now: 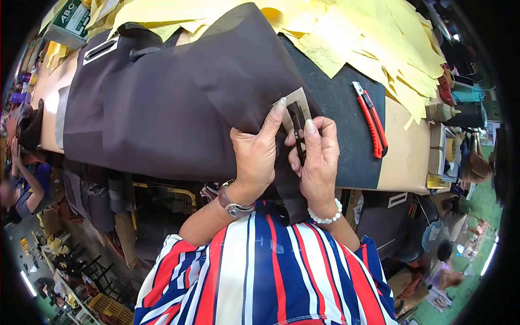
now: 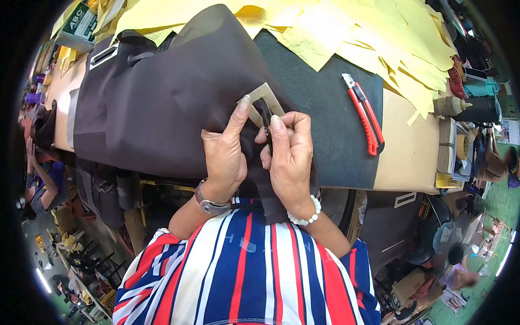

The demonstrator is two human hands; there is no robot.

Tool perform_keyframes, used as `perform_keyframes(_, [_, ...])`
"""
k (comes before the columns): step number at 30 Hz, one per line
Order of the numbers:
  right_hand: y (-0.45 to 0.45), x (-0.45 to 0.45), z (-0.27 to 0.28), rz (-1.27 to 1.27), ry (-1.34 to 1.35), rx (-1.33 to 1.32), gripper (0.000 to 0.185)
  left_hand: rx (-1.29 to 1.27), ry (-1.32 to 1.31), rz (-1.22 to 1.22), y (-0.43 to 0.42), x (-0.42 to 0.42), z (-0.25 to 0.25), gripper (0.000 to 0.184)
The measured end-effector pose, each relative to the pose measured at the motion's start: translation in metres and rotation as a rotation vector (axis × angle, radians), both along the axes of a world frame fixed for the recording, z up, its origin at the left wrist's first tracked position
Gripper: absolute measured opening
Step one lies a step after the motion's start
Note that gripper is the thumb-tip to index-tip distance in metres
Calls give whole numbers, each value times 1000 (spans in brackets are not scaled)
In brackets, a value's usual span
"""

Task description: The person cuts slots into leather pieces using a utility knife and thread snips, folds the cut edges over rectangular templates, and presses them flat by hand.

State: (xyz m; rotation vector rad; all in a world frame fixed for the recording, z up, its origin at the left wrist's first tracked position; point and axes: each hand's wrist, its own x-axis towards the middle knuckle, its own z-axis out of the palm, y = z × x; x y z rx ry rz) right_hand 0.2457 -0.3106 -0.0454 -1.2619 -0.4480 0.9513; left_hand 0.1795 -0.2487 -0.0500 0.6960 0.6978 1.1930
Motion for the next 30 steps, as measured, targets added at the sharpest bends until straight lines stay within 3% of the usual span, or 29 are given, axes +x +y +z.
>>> perform_keyframes(21, [3,8,-8,-59,117,83,15,-14,68,-85,10,0,-5,13])
perform_keyframes(24, [-23,31,10,-50,-40,-28,17,-41,87,-108,17,0,-3,16])
perform_keyframes(27, [-44,58,-5,-262,-933,-279,19,-36,73,-133,23,0,-3,17])
perform_keyframes(28, [-54,71,-16,-258,-1136,-421,17,-31,64,-144,23,0,-4,18])
perform_keyframes(30, [-61,83,-23,-147,-1618,-454,19,-25,63,-154,22,-1,-2,17])
